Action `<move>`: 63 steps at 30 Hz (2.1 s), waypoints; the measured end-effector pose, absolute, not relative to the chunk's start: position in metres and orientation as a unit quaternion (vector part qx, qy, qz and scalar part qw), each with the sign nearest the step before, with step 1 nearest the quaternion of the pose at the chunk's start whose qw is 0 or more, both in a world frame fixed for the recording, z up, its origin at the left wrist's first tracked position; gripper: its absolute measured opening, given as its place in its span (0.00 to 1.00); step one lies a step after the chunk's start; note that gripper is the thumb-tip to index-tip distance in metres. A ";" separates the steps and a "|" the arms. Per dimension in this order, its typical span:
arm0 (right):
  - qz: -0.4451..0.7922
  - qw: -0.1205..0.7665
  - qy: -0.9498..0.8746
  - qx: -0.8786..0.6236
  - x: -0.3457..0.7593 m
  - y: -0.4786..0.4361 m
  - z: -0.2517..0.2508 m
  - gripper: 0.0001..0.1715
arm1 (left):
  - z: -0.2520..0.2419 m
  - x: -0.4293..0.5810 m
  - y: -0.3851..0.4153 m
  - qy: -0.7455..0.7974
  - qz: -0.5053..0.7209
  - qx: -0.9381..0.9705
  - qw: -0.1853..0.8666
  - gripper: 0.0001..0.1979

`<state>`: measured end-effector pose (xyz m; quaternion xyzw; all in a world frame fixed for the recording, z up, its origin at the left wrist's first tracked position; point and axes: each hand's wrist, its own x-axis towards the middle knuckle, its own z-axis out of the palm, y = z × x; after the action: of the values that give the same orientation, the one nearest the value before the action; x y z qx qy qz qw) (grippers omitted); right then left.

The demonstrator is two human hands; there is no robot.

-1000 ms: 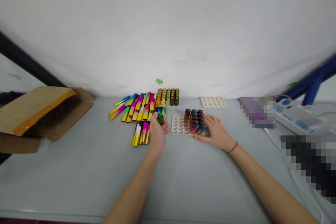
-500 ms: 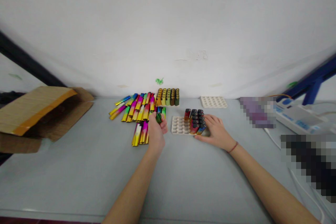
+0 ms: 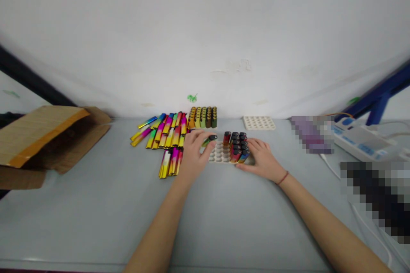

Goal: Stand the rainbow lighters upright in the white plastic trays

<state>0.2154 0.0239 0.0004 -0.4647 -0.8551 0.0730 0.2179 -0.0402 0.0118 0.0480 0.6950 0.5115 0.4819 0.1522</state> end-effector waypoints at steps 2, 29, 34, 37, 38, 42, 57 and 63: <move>0.074 0.217 -0.855 -0.465 0.215 0.024 0.001 0.42 | 0.047 -0.037 0.013 0.503 0.471 0.697 0.195 0.11; 0.066 0.215 -0.857 -0.463 0.215 0.024 0.001 0.41 | 0.053 -0.023 0.008 0.586 0.306 0.749 0.054 0.16; 0.064 0.218 -0.857 -0.462 0.215 0.024 -0.001 0.42 | 0.081 -0.078 -0.001 0.777 0.164 0.608 0.010 0.17; 0.063 0.217 -0.857 -0.463 0.216 0.024 -0.001 0.42 | 0.083 -0.109 -0.003 0.828 0.055 0.553 0.077 0.24; 0.063 0.217 -0.857 -0.463 0.216 0.024 -0.001 0.42 | 0.082 -0.115 -0.003 0.827 0.036 0.554 0.093 0.25; 0.064 0.219 -0.856 -0.463 0.217 0.024 -0.001 0.42 | 0.075 -0.115 -0.001 0.810 0.002 0.574 0.119 0.26; 0.066 0.224 -0.855 -0.463 0.216 0.025 -0.001 0.41 | 0.073 -0.103 -0.001 0.796 0.006 0.592 0.121 0.20; 0.067 0.223 -0.854 -0.465 0.216 0.024 -0.001 0.41 | 0.078 -0.112 0.003 0.739 0.163 0.627 0.187 0.16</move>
<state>0.2157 0.0243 -0.0012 -0.4647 -0.8542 0.0666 0.2234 -0.1118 0.0030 0.0783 0.6267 0.7386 0.1632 0.1872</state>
